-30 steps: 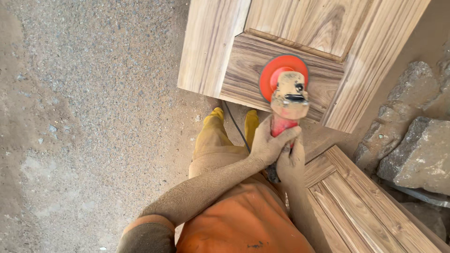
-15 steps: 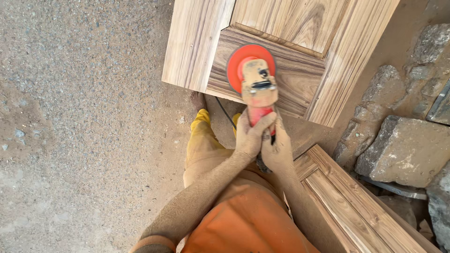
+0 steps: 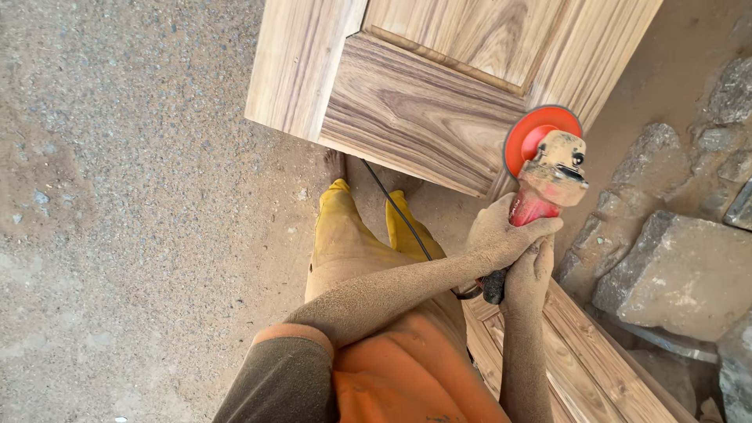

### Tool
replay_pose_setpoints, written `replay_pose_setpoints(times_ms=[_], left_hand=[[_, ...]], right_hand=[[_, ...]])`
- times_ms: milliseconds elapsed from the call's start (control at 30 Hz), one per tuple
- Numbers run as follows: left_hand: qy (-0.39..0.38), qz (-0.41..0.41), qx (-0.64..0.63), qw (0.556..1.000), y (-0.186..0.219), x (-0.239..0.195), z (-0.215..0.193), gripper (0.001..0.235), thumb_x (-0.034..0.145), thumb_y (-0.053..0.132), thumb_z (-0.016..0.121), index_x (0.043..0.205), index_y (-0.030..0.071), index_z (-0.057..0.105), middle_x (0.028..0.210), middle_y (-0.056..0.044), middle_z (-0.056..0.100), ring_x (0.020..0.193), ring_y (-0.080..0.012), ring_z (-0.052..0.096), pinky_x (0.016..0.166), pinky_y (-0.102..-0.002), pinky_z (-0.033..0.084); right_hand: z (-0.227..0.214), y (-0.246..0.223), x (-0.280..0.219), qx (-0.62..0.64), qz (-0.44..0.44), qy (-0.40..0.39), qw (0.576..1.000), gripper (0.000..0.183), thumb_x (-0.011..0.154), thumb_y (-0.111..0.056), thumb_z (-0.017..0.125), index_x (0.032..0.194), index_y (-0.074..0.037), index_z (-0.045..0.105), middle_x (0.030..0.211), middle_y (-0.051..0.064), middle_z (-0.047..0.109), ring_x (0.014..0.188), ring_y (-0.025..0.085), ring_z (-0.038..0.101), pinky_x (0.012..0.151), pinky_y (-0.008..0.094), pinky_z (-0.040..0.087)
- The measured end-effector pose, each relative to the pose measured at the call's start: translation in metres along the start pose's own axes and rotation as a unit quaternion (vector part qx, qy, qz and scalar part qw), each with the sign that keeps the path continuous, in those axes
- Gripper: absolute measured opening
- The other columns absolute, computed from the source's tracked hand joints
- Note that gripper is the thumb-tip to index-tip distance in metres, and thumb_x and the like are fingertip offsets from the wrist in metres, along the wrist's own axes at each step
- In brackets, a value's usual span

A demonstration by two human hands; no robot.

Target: The person uses a red orbital sander to smooth the surface of a wooden door lying on the ground. They move the sander across the flat panels and edges, occasionally pausing to wipe the surface with their hand.

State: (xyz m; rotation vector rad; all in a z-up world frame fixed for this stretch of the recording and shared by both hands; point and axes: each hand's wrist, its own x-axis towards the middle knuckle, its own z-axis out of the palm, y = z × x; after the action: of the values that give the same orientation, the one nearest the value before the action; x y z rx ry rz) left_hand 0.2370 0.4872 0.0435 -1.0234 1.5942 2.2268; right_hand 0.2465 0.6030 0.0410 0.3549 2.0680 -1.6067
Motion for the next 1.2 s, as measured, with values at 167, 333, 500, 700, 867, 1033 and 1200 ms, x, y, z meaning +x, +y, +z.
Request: replay_pose_setpoints(times_ms=[167, 333, 500, 700, 867, 1033, 1200], left_hand=[[0.122, 0.067, -0.136, 0.981, 0.001, 0.003, -0.075, 0.053, 0.083, 0.039, 0.081, 0.118, 0.002, 0.066, 0.106, -0.011, 0.077, 0.095, -0.0174, 0.074, 0.089, -0.032, 0.06], [0.136, 0.101, -0.314, 0.934, 0.016, 0.017, -0.15, 0.044, 0.091, 0.028, 0.08, 0.116, -0.005, 0.064, 0.099, -0.01, 0.07, 0.087, -0.015, 0.066, 0.08, -0.031, 0.057], [0.11, 0.083, -0.299, 0.944, 0.032, 0.027, -0.16, 0.045, 0.088, 0.03, 0.079, 0.117, -0.001, 0.065, 0.1, -0.008, 0.073, 0.088, -0.0134, 0.069, 0.081, -0.03, 0.059], [0.065, 0.043, -0.204, 0.976, 0.035, 0.014, -0.124, 0.052, 0.083, 0.039, 0.08, 0.118, 0.002, 0.068, 0.103, -0.01, 0.077, 0.093, -0.0166, 0.074, 0.085, -0.033, 0.059], [0.047, 0.008, -0.131, 0.99, 0.027, 0.018, -0.096, 0.058, 0.077, 0.046, 0.08, 0.117, 0.006, 0.07, 0.102, -0.011, 0.079, 0.094, -0.0198, 0.078, 0.085, -0.035, 0.06], [0.033, 0.011, -0.066, 0.997, 0.015, 0.022, -0.062, 0.062, 0.075, 0.054, 0.079, 0.116, 0.007, 0.072, 0.101, -0.011, 0.08, 0.097, -0.0248, 0.078, 0.086, -0.038, 0.059], [-0.015, -0.007, 0.04, 0.999, 0.009, 0.027, -0.018, 0.067, 0.074, 0.059, 0.077, 0.116, 0.007, 0.071, 0.102, -0.013, 0.079, 0.096, -0.0276, 0.078, 0.086, -0.039, 0.06]], right_hand=[[0.073, -0.016, 0.02, -0.188, -0.078, -0.121, 0.971, 0.039, 0.113, -0.012, 0.043, 0.148, 0.004, 0.048, 0.135, 0.022, 0.065, 0.125, 0.028, 0.064, 0.106, 0.039, 0.053], [0.156, -0.048, 0.03, -0.243, -0.171, -0.214, 0.931, 0.053, 0.109, -0.015, 0.05, 0.157, 0.004, 0.035, 0.151, 0.026, 0.053, 0.142, 0.034, 0.052, 0.115, 0.041, 0.043], [0.17, -0.065, 0.033, -0.258, -0.139, -0.181, 0.939, 0.051, 0.111, -0.02, 0.044, 0.157, 0.001, 0.035, 0.145, 0.023, 0.058, 0.135, 0.03, 0.059, 0.11, 0.038, 0.048], [0.132, -0.06, 0.01, -0.212, -0.085, -0.1, 0.968, 0.046, 0.114, -0.023, 0.041, 0.153, 0.001, 0.04, 0.134, 0.018, 0.062, 0.12, 0.021, 0.063, 0.099, 0.033, 0.053], [0.107, -0.052, 0.002, -0.142, -0.041, -0.047, 0.988, 0.047, 0.114, -0.023, 0.042, 0.155, 0.0, 0.041, 0.132, 0.015, 0.061, 0.113, 0.017, 0.06, 0.094, 0.03, 0.053], [0.079, -0.045, 0.004, -0.131, -0.009, 0.005, 0.991, 0.05, 0.114, -0.028, 0.037, 0.158, -0.003, 0.035, 0.135, 0.013, 0.058, 0.115, 0.017, 0.06, 0.095, 0.03, 0.052], [0.032, -0.027, 0.006, -0.089, -0.037, 0.021, 0.995, 0.051, 0.117, -0.031, 0.033, 0.159, -0.003, 0.032, 0.14, 0.013, 0.054, 0.122, 0.018, 0.059, 0.101, 0.031, 0.052]])
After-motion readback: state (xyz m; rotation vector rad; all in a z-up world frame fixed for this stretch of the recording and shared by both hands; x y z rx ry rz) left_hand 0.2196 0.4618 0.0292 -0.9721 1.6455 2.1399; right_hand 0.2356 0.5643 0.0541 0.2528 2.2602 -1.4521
